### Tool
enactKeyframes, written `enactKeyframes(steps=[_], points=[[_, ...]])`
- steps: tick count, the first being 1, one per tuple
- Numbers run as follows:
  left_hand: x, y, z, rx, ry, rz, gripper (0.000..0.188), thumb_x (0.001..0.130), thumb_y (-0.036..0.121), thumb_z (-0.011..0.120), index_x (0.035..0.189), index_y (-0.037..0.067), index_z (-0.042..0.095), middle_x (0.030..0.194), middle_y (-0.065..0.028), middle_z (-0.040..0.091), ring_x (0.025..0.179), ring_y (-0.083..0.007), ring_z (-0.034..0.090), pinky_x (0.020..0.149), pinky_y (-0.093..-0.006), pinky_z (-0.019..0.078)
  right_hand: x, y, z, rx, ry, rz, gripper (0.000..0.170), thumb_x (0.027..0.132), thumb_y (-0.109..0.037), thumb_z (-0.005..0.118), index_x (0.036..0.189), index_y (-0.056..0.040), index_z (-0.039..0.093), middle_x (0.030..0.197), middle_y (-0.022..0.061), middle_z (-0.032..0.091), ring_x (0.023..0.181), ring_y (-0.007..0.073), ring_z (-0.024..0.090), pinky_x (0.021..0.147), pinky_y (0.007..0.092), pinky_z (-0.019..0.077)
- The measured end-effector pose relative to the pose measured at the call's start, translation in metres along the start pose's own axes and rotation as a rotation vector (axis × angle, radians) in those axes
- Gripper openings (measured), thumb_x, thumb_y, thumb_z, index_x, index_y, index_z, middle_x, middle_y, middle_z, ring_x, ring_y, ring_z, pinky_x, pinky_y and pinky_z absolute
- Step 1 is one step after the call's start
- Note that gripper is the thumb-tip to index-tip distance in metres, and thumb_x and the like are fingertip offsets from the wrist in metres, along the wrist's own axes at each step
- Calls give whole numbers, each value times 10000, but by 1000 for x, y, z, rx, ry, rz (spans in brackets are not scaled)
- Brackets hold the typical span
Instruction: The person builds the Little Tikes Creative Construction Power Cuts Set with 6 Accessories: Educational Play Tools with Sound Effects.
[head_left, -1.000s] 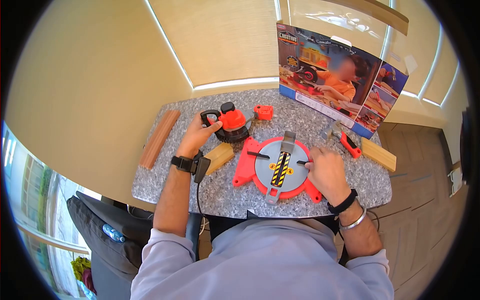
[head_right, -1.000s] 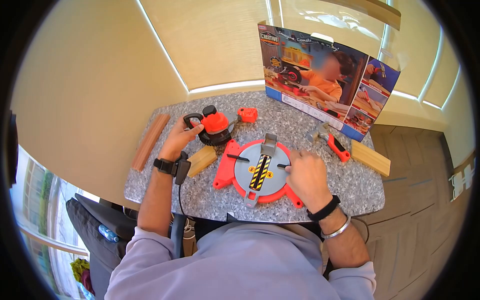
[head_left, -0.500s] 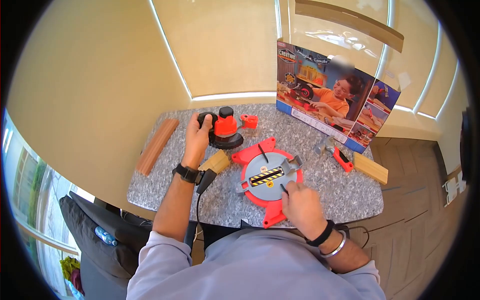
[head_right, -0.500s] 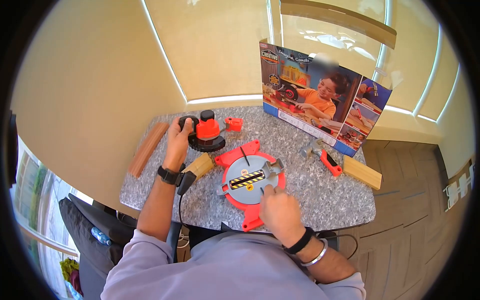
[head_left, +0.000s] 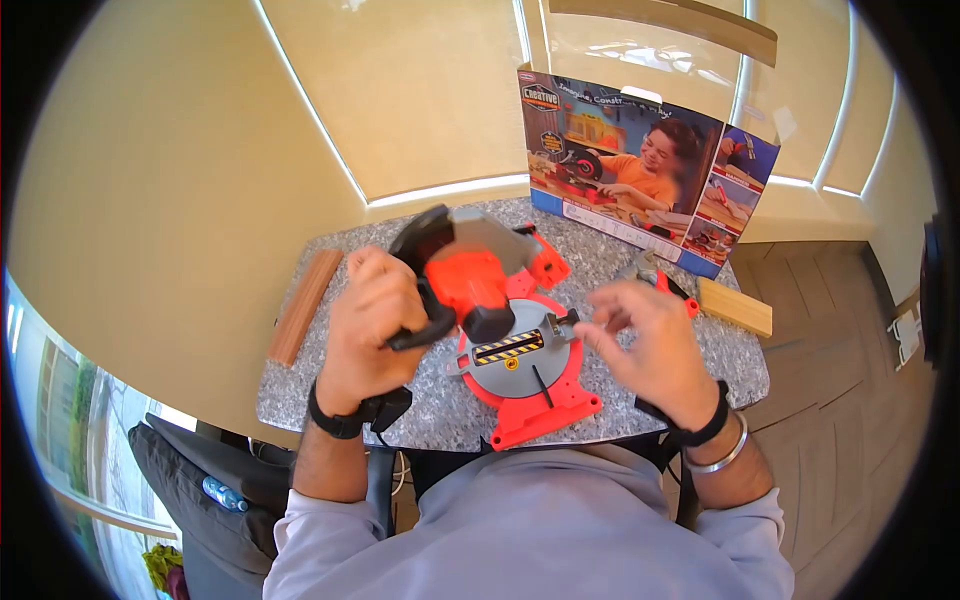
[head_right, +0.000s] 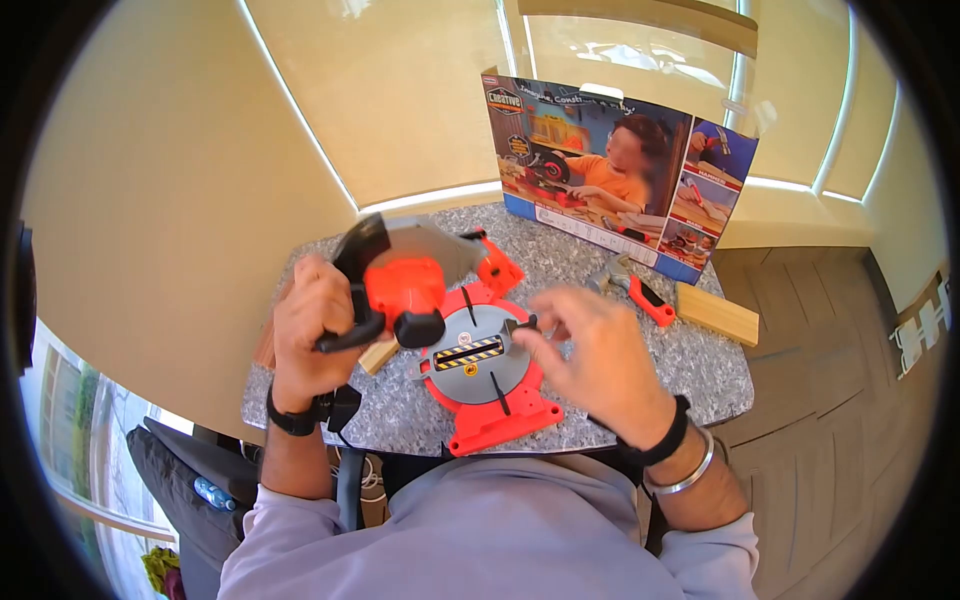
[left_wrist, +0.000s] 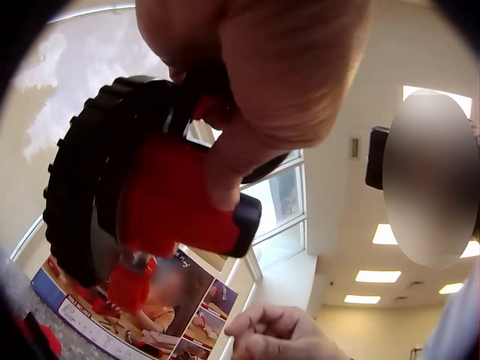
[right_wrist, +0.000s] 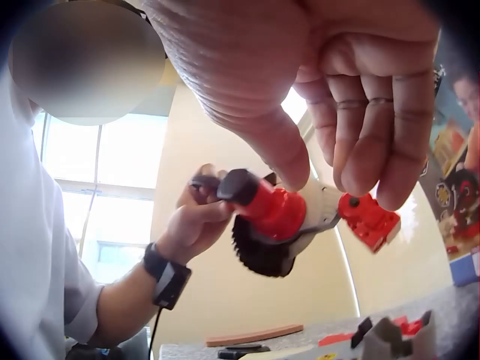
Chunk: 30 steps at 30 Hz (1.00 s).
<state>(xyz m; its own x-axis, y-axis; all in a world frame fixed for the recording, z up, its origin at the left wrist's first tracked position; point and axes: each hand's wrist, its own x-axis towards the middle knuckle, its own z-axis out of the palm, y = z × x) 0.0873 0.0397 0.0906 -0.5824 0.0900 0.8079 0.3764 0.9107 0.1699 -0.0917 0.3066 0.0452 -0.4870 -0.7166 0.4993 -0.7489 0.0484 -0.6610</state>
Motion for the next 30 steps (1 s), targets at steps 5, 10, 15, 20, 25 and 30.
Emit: enactKeyframes(steps=[5, 10, 15, 20, 25, 30], points=[[10, 25, -1, -35, -284, 168, 321, 515, 55, 752, 775, 123, 577, 831, -22, 527, 935, -273, 605, 921, -523, 356, 22, 20, -6, -150, -10, -144, 500, 871, -122, 855, 1309, -4, 643, 1202, 197, 685, 1084, 376, 694, 915, 447, 567], [22, 33, 5, 12, -389, 224, 310, 532, 73, 753, 783, 128, 579, 863, -17, 519, 951, -273, 596, 949, -533, 353, 34, 30, 6, -99, -135, -182, 615, 839, -89, 861, 1397, -22, 612, 1258, 218, 669, 1204, 451, 625, 1018, 502, 531], [35, 34, 14, -82, -465, 253, 327, 527, 48, 744, 797, 130, 580, 893, -13, 535, 965, -277, 592, 964, -537, 349, 43, 39, 18, -61, -60, -330, 677, 789, -9, 849, 1407, -8, 573, 1241, 243, 684, 1186, 465, 648, 981, 515, 540], [41, 30, 28, -85, -497, 261, 321, 516, 100, 758, 776, 130, 571, 894, 5, 608, 945, -288, 595, 946, -540, 351, 50, 48, 15, 40, -198, -190, 611, 781, 57, 818, 1339, 18, 573, 1101, 261, 727, 1100, 489, 688, 894, 536, 552], [46, 34, 33, -112, -442, 194, 382, 527, -34, 735, 855, 122, 619, 1123, -11, 695, 1137, -305, 619, 996, -511, 369, 57, 60, 17, 44, -133, -280, 550, 784, 86, 801, 1280, 39, 568, 1038, 262, 746, 1057, 488, 706, 839, 534, 561], [47, 24, 35, -123, -346, 112, 462, 558, -24, 800, 984, 124, 701, 1378, -135, 687, 1287, -364, 631, 1106, -504, 421, 61, 67, 25, 159, -167, -230, 480, 786, 103, 794, 1202, 53, 561, 1013, 286, 740, 1029, 509, 702, 797, 548, 551]])
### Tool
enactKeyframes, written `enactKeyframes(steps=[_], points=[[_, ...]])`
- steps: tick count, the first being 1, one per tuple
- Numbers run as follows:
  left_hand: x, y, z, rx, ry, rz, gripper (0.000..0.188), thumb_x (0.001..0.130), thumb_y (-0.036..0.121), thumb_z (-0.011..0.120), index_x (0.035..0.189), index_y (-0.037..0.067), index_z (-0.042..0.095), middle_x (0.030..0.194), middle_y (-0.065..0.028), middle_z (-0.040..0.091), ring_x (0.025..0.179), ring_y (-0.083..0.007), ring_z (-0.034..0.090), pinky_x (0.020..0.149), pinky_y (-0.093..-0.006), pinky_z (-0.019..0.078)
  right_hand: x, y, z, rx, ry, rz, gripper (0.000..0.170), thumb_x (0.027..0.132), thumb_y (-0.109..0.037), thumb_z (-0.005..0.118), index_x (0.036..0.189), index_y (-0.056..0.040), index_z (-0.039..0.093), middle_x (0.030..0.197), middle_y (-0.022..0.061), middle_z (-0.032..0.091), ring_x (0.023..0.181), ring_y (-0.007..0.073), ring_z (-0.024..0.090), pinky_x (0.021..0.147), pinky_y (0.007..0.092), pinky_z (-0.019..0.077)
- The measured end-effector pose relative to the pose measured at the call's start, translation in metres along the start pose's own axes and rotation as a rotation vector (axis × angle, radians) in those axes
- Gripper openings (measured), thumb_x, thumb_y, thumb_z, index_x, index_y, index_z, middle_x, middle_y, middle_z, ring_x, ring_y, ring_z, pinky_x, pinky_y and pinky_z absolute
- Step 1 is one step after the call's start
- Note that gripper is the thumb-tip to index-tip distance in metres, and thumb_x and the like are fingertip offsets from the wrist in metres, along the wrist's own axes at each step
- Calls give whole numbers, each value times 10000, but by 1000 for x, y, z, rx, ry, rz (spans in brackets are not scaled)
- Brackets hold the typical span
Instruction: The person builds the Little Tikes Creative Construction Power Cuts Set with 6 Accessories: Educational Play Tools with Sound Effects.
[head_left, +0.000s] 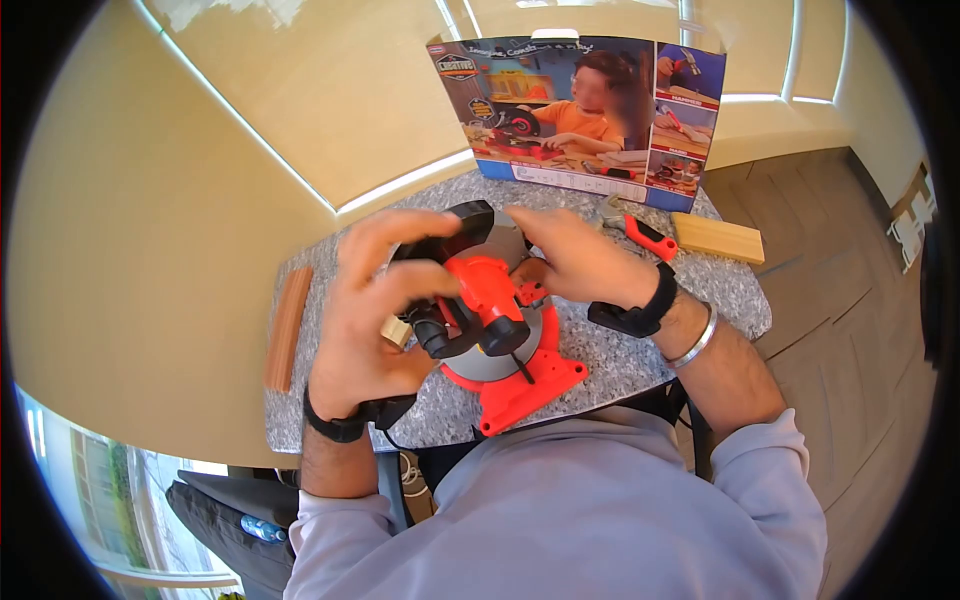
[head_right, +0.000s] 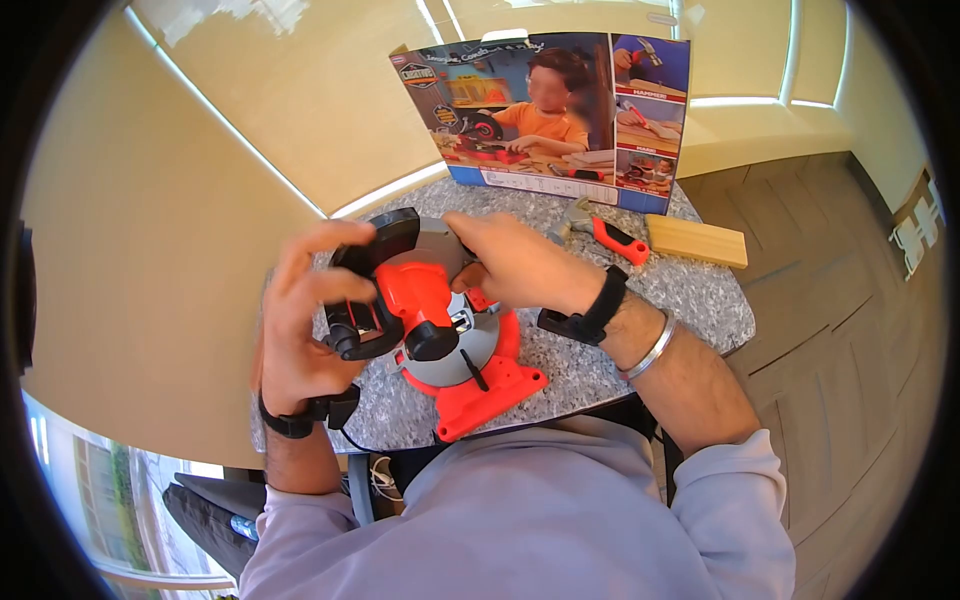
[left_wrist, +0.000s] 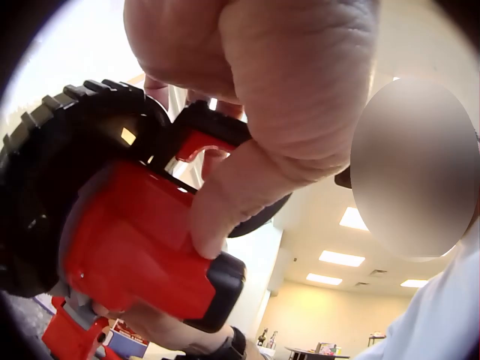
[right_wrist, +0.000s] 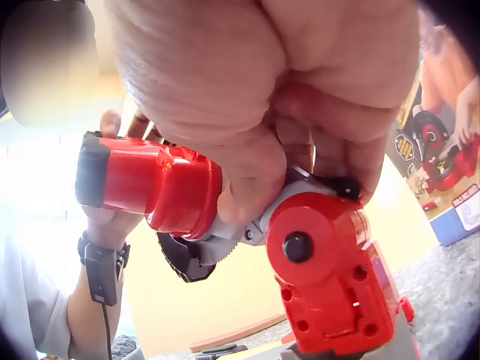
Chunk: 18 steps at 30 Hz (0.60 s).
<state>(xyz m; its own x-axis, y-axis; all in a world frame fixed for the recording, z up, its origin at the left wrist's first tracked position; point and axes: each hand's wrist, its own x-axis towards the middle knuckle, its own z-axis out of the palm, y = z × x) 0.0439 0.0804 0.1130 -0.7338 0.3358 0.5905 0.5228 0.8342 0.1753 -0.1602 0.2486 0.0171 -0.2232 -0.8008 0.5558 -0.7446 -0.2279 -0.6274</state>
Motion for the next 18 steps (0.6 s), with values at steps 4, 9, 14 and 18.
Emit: enactKeyframes(steps=[4, 9, 14, 18], points=[[-9, -23, 6, -87, 170, -178, 739, 652, 71, 937, 1333, 100, 655, 1433, -184, 654, 1340, -381, 639, 1124, -446, 498, -2, 6, 4, -24, 58, -17, 472, 786, 102, 800, 1190, 60, 558, 990, 295, 736, 1001, 515, 704, 783, 556, 547], [-22, -29, 12, -230, -5, -373, 944, 654, 112, 987, 1499, 43, 574, 1437, -179, 658, 1331, -319, 661, 1132, -422, 492, -6, 12, 4, -22, -14, 83, 472, 790, 81, 820, 1186, 56, 565, 976, 298, 733, 986, 522, 703, 757, 557, 549], [-12, -19, 12, -246, -44, -376, 1157, 581, 271, 1076, 1561, 36, 507, 1417, -184, 680, 1324, -332, 676, 1142, -435, 498, 0, 3, -1, -65, -73, 127, 410, 789, 48, 837, 1131, 45, 611, 930, 292, 740, 930, 502, 730, 735, 538, 570], [-19, -28, 22, -379, -10, -321, 1357, 494, 479, 1107, 1586, 10, 453, 1420, -193, 686, 1338, -334, 672, 1153, -443, 502, -1, 6, 0, -57, -153, 201, 491, 762, 5, 872, 1199, 22, 647, 920, 262, 746, 918, 479, 730, 739, 518, 560]])
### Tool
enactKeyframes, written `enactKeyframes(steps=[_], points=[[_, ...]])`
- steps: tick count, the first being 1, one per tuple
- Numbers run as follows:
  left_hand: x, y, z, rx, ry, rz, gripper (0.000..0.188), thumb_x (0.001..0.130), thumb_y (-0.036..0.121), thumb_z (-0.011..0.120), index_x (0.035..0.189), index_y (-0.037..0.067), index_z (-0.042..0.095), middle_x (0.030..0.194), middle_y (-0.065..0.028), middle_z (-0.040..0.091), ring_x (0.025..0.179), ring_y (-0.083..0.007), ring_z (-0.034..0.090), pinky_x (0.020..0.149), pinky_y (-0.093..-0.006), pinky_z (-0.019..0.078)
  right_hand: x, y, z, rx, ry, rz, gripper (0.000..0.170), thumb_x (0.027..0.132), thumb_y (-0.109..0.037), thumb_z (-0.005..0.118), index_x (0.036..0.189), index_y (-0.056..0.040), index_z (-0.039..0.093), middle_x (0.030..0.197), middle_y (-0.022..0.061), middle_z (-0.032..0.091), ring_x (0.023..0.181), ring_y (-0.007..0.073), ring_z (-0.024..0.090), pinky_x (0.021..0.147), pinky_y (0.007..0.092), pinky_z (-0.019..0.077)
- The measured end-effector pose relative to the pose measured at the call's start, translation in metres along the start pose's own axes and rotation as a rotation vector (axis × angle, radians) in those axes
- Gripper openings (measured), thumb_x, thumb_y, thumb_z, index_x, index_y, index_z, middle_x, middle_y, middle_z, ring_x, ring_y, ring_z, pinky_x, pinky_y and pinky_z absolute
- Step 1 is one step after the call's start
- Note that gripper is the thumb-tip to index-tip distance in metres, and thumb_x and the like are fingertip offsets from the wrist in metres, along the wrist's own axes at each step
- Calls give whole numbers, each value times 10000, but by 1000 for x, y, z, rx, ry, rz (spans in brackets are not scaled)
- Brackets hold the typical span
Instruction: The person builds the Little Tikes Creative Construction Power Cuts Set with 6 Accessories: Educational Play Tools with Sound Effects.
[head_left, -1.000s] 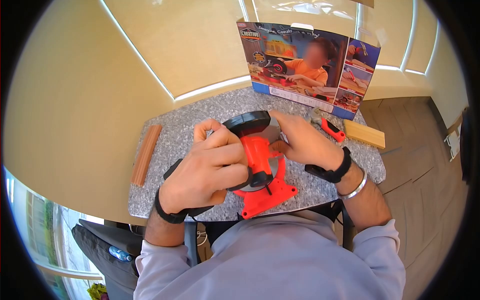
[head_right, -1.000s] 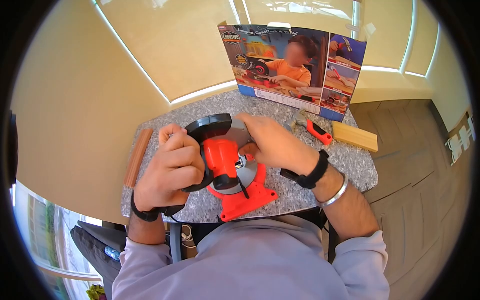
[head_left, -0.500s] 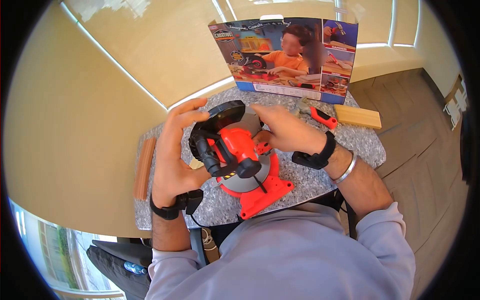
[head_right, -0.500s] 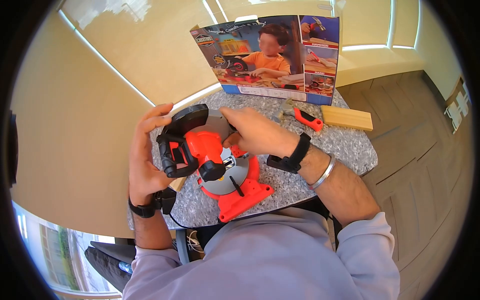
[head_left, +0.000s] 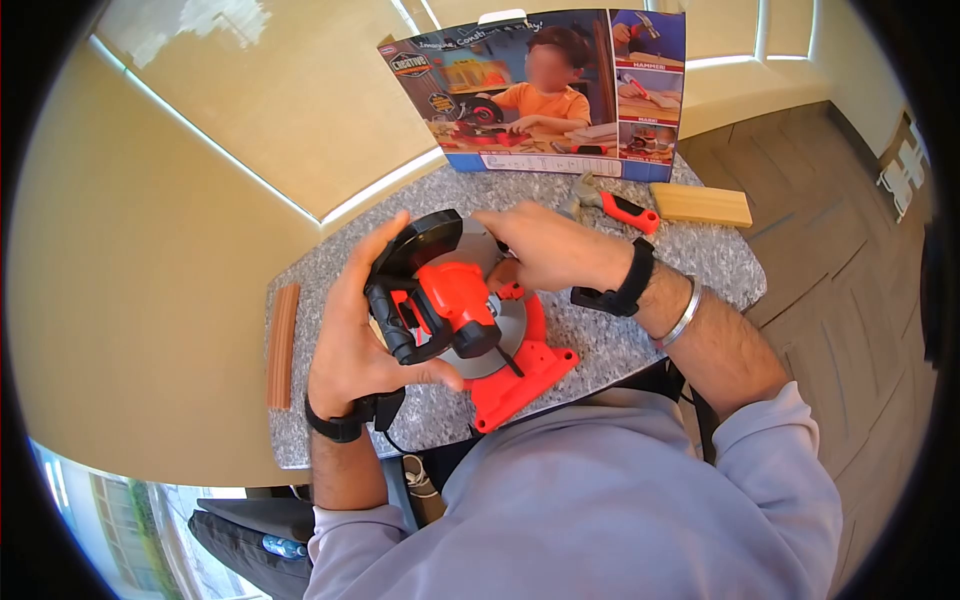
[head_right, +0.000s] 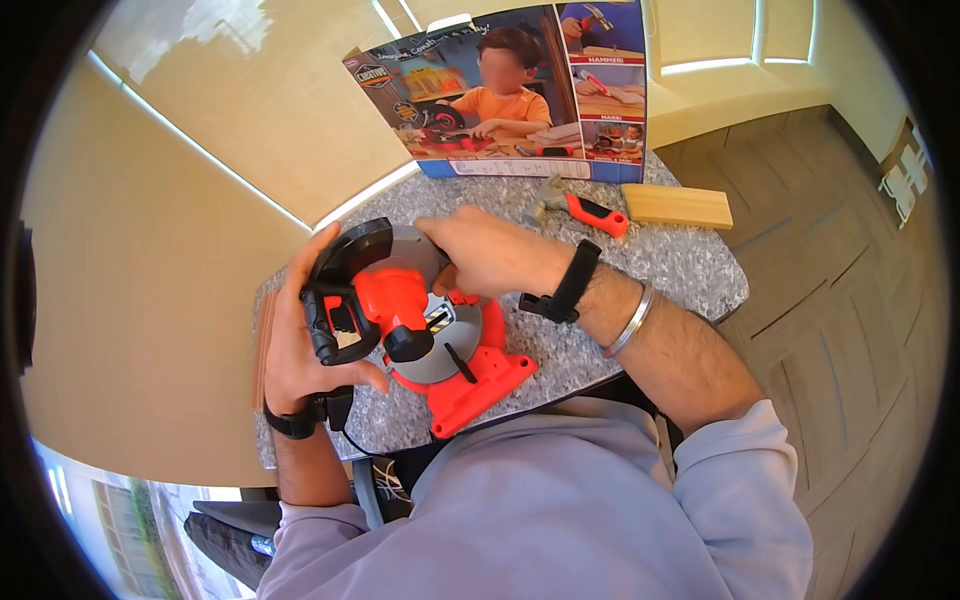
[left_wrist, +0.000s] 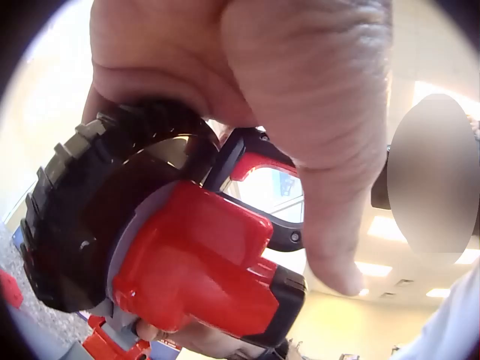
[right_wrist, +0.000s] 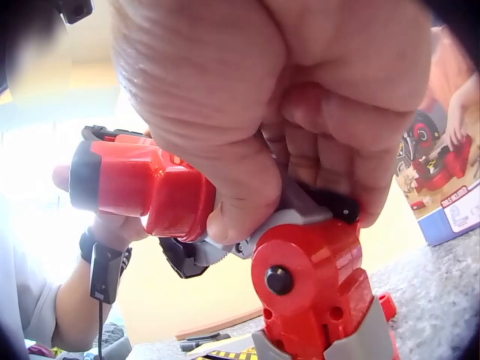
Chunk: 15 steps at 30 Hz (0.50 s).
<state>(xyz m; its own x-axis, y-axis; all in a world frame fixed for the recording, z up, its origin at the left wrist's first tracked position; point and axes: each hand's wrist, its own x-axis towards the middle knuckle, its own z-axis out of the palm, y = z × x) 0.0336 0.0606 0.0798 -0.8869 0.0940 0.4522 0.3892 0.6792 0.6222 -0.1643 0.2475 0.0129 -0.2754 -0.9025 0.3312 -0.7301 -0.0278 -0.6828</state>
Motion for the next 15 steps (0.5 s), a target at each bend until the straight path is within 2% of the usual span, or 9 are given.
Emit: enactKeyframes(steps=[4, 6, 7, 9, 10, 12, 15], points=[[-3, -2, 10, -117, 14, 5, 1379, 491, 512, 1107, 1582, -11, 444, 1430, -210, 676, 1323, -331, 679, 1159, -447, 500, -1, -5, -1, 12, 16, -15, 466, 762, 28, 853, 1181, 31, 650, 905, 264, 753, 904, 473, 742, 730, 514, 573], [-8, -3, 21, -196, 160, -61, 1312, 562, 495, 1092, 1574, -22, 437, 1408, -232, 673, 1293, -332, 692, 1157, -455, 506, -2, -11, -3, 43, 27, -20, 345, 767, 48, 798, 1092, 49, 681, 854, 243, 771, 863, 412, 786, 746, 476, 610], [-10, -6, 23, -195, 154, -62, 1312, 562, 495, 1092, 1574, -22, 437, 1408, -232, 673, 1293, -332, 692, 1157, -455, 506, -1, -10, -2, 47, 32, -18, 345, 767, 48, 798, 1092, 49, 681, 854, 243, 771, 863, 412, 786, 746, 476, 610], [-15, -10, 27, -134, 222, -38, 1215, 639, 438, 1053, 1570, -26, 427, 1404, -240, 657, 1291, -332, 686, 1146, -454, 517, 0, -7, 2, -62, 23, -13, 369, 759, 70, 773, 1116, 47, 684, 842, 214, 784, 849, 377, 800, 743, 460, 621], [-18, -12, 29, -134, 216, -40, 1215, 639, 438, 1053, 1570, -26, 427, 1404, -240, 657, 1291, -332, 686, 1146, -454, 517, 0, -7, 3, -58, 26, -10, 369, 759, 70, 773, 1116, 47, 684, 842, 214, 784, 849, 377, 800, 743, 460, 621], [-21, -14, 31, -126, 252, -24, 1167, 687, 419, 1008, 1579, -25, 401, 1429, -239, 620, 1305, -333, 668, 1138, -457, 525, 1, -7, 3, -36, -9, 10, 444, 747, 64, 822, 1151, 61, 639, 874, 276, 758, 892, 455, 764, 732, 504, 597], [-27, -16, 35, -118, 279, -37, 1187, 693, 447, 1007, 1589, -21, 384, 1458, -233, 588, 1329, -332, 647, 1132, -461, 529, 1, -9, 5, -3, -17, 9, 448, 739, 79, 805, 1152, 63, 632, 855, 256, 771, 874, 428, 783, 737, 483, 610]])
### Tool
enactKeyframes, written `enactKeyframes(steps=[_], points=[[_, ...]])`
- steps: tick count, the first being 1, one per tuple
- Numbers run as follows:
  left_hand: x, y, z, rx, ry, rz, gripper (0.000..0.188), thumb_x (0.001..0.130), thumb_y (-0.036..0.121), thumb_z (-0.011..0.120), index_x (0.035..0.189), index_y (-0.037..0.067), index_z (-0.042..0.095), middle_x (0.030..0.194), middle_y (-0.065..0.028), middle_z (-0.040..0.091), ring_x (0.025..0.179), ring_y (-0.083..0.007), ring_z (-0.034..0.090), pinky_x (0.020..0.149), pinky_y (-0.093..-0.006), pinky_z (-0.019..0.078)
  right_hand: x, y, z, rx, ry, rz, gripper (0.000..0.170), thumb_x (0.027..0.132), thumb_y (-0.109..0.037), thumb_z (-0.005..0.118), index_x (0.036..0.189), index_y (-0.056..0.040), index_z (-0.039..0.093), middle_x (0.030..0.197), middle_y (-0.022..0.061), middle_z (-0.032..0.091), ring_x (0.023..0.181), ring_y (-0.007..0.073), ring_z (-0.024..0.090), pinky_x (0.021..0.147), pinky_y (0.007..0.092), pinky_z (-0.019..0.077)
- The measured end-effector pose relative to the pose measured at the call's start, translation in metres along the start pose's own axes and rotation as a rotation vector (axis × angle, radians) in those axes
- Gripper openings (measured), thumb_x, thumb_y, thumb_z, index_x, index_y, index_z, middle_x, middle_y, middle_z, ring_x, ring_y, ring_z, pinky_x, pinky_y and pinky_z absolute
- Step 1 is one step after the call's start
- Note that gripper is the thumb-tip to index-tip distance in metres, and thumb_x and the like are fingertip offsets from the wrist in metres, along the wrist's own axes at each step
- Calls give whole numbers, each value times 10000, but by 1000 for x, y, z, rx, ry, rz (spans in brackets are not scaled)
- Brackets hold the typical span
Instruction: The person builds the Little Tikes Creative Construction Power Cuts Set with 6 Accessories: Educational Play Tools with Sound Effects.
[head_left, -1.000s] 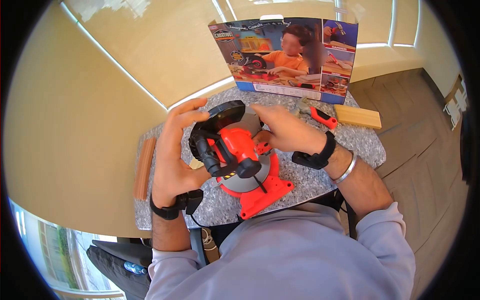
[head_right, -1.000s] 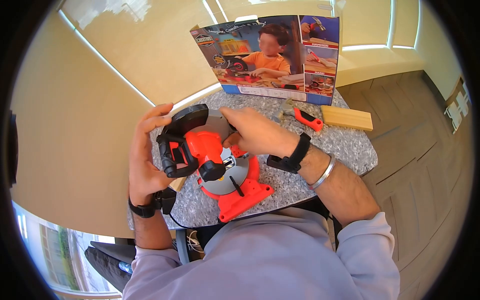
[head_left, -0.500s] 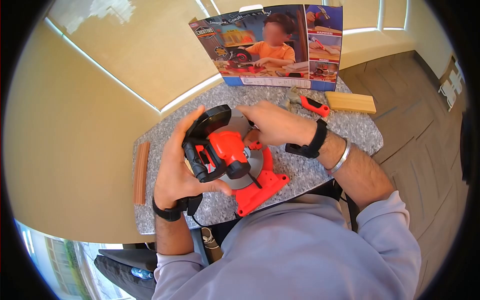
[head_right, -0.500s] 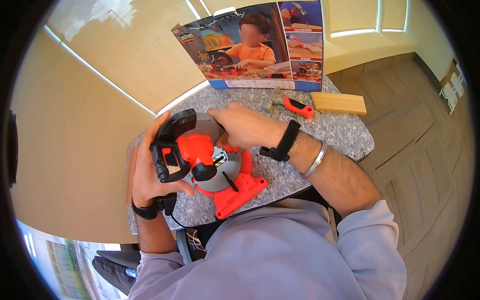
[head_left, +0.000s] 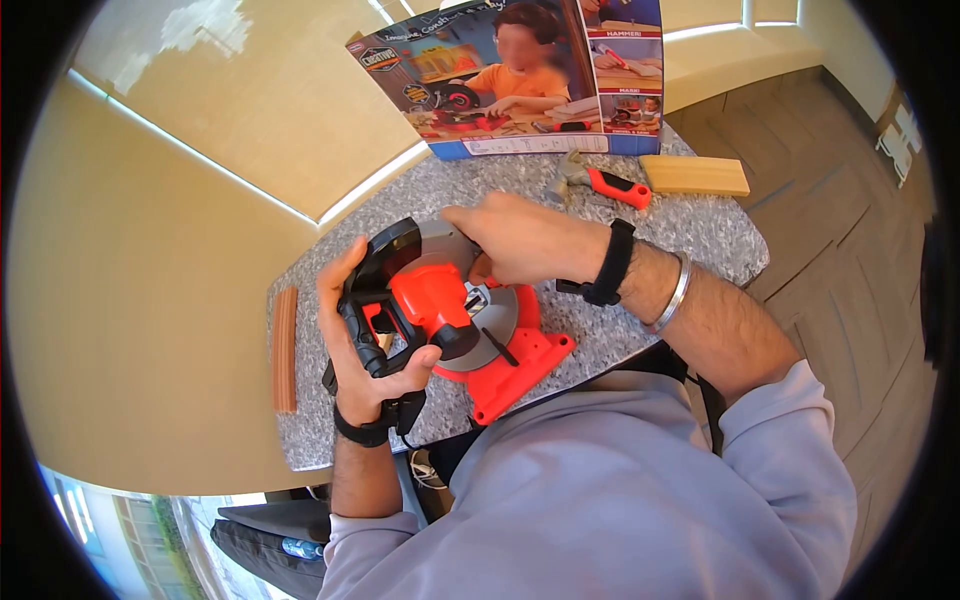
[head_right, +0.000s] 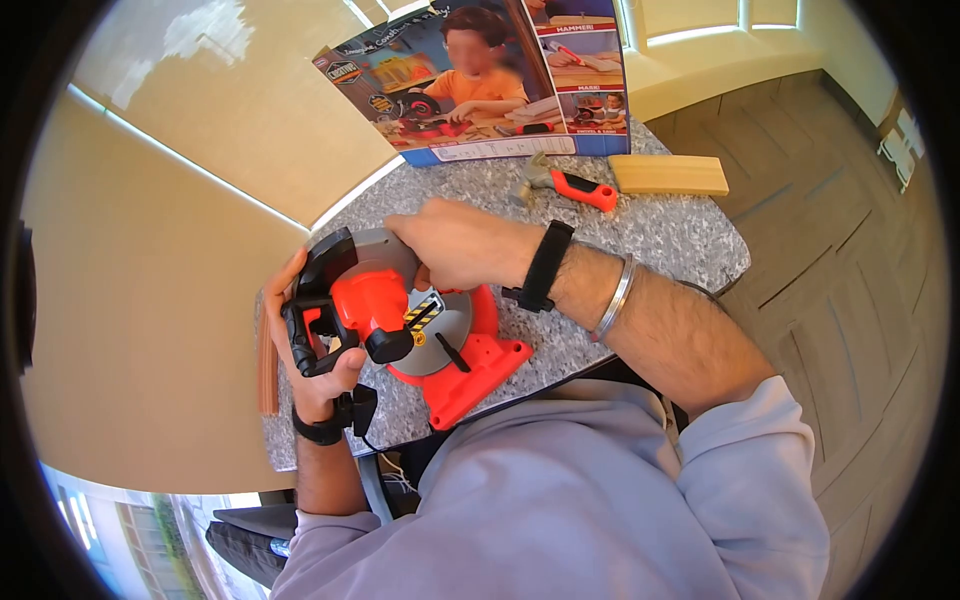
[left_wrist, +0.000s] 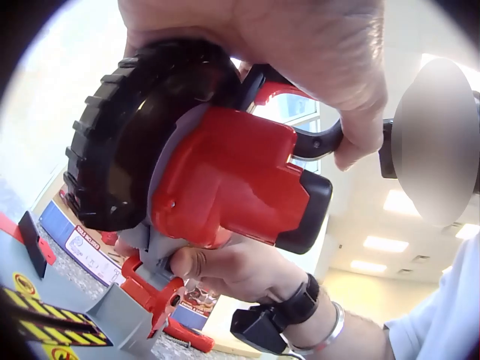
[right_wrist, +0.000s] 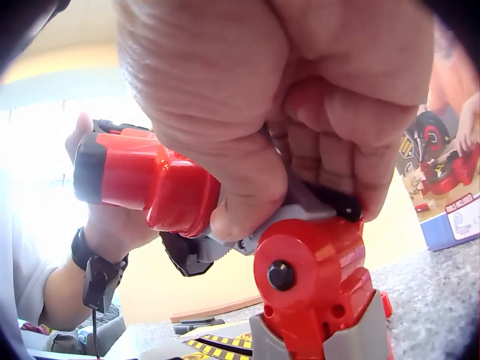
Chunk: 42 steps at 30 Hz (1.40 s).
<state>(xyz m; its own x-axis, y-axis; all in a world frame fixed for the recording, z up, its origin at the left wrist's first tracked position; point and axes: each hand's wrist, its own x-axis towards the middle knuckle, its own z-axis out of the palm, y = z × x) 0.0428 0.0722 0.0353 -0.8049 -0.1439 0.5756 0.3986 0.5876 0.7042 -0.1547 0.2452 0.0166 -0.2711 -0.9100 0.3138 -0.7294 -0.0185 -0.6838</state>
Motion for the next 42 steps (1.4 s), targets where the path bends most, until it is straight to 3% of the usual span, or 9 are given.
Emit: enactKeyframes(steps=[6, 16, 19, 25, 33, 39, 42], points=[[-9, -12, 1, -36, 43, 46, 1188, 715, 482, 988, 1596, -10, 360, 1457, -235, 582, 1327, -340, 646, 1126, -466, 534, 0, -4, 2, -49, -1, -27, 449, 730, 112, 758, 1158, 67, 630, 830, 204, 791, 824, 363, 805, 738, 447, 627], [-5, -4, 0, -4, 18, 21, 1179, 719, 477, 990, 1592, -9, 366, 1424, -250, 612, 1292, -343, 672, 1100, -453, 556, -1, 2, 5, -16, 21, -46, 478, 722, 105, 754, 1183, 60, 635, 824, 189, 794, 814, 352, 808, 735, 440, 629], [4, 4, 0, 65, -25, 11, 1141, 719, 439, 988, 1581, -14, 393, 1410, -252, 631, 1292, -334, 675, 1092, -443, 562, -1, 7, 8, 78, 26, 18, 514, 730, 73, 795, 1218, 52, 635, 816, 212, 779, 809, 381, 797, 730, 454, 625], [14, 12, 0, 106, -67, -3, 1086, 704, 401, 972, 1551, -26, 443, 1381, -221, 646, 1261, -317, 687, 1071, -423, 570, -4, 15, 11, -5, 113, -82, 527, 750, 19, 853, 1227, 50, 630, 806, 261, 742, 803, 450, 763, 704, 473, 614], [0, -6, 1, 38, 8, 31, 1122, 699, 449, 981, 1554, -26, 433, 1372, -221, 646, 1270, -313, 680, 1090, -428, 554, -5, 7, 11, -13, 97, -56, 450, 754, 94, 775, 1181, 58, 634, 830, 222, 783, 832, 367, 807, 723, 435, 637], [-11, -14, 4, -40, 67, 45, 1154, 704, 482, 994, 1562, -26, 413, 1391, -238, 641, 1285, -324, 675, 1103, -439, 547, -3, 5, 16, -13, 80, -51, 486, 738, 121, 749, 1206, 52, 638, 821, 212, 786, 832, 335, 815, 741, 429, 639], [-3, 2, 7, -3, 50, 9, 1149, 694, 481, 1001, 1549, -28, 426, 1381, -233, 646, 1283, -319, 675, 1104, -437, 547, -4, 5, 11, 81, 65, 5, 459, 733, 119, 760, 1172, 47, 647, 825, 212, 783, 850, 357, 809, 758, 436, 636]])
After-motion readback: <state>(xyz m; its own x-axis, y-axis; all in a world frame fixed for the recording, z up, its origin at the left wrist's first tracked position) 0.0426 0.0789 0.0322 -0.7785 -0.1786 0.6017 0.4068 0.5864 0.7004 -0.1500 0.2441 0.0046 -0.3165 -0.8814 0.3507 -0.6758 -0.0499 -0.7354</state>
